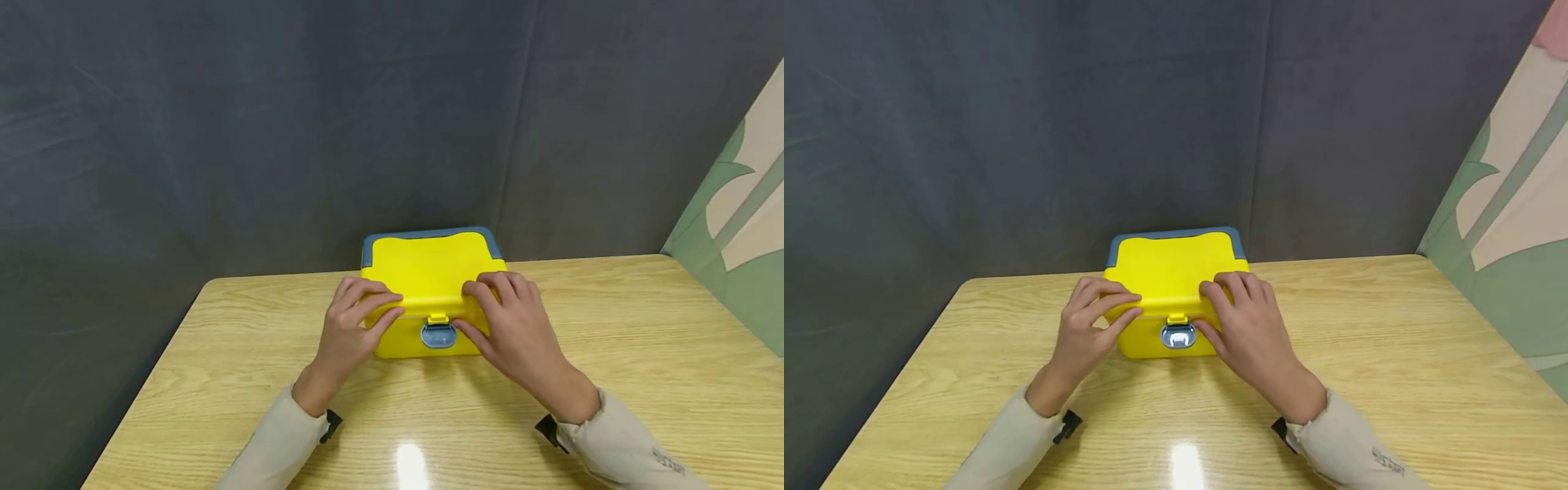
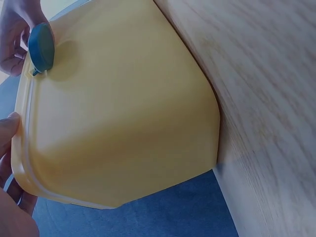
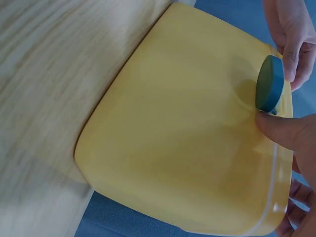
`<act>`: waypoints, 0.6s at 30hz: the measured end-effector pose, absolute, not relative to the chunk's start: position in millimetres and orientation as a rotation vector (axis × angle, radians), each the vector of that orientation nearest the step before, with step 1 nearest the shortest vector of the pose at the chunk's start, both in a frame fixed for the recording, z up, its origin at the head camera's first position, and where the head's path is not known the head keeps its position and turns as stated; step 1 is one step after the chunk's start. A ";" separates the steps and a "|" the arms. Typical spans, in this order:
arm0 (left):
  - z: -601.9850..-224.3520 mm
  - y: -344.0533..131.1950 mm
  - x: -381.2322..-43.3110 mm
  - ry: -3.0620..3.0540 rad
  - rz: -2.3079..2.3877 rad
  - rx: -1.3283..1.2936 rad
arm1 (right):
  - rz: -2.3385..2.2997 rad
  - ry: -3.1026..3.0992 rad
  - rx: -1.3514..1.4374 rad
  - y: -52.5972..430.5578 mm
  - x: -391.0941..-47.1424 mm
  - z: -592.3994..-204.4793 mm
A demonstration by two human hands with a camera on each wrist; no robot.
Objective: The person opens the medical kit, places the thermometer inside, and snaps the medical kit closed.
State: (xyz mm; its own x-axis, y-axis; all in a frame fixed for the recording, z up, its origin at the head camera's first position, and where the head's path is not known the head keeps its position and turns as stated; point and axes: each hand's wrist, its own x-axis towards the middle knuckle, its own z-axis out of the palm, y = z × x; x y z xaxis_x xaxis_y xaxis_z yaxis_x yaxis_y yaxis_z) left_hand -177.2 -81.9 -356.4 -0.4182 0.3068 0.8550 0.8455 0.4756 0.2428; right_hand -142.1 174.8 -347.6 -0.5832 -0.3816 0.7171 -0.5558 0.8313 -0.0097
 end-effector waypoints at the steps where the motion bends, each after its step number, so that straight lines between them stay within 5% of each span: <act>1: -356.1 -81.7 -177.1 -1.950 -0.891 -0.956 | 0.300 -2.258 0.677 174.6 -142.0 -347.7; 18: -355.2 -79.3 -176.0 -1.945 -0.907 -0.949 | 0.295 -2.217 0.632 171.4 -142.2 -351.4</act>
State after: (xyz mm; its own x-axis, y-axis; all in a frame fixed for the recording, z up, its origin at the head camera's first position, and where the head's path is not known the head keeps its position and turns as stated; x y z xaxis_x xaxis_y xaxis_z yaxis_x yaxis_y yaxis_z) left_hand -176.0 -79.3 -355.2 -0.4219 0.2942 0.8576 0.8461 0.4677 0.2558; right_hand -142.2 171.4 -351.4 -0.5594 -0.3444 0.7540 -0.5297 0.8482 -0.0055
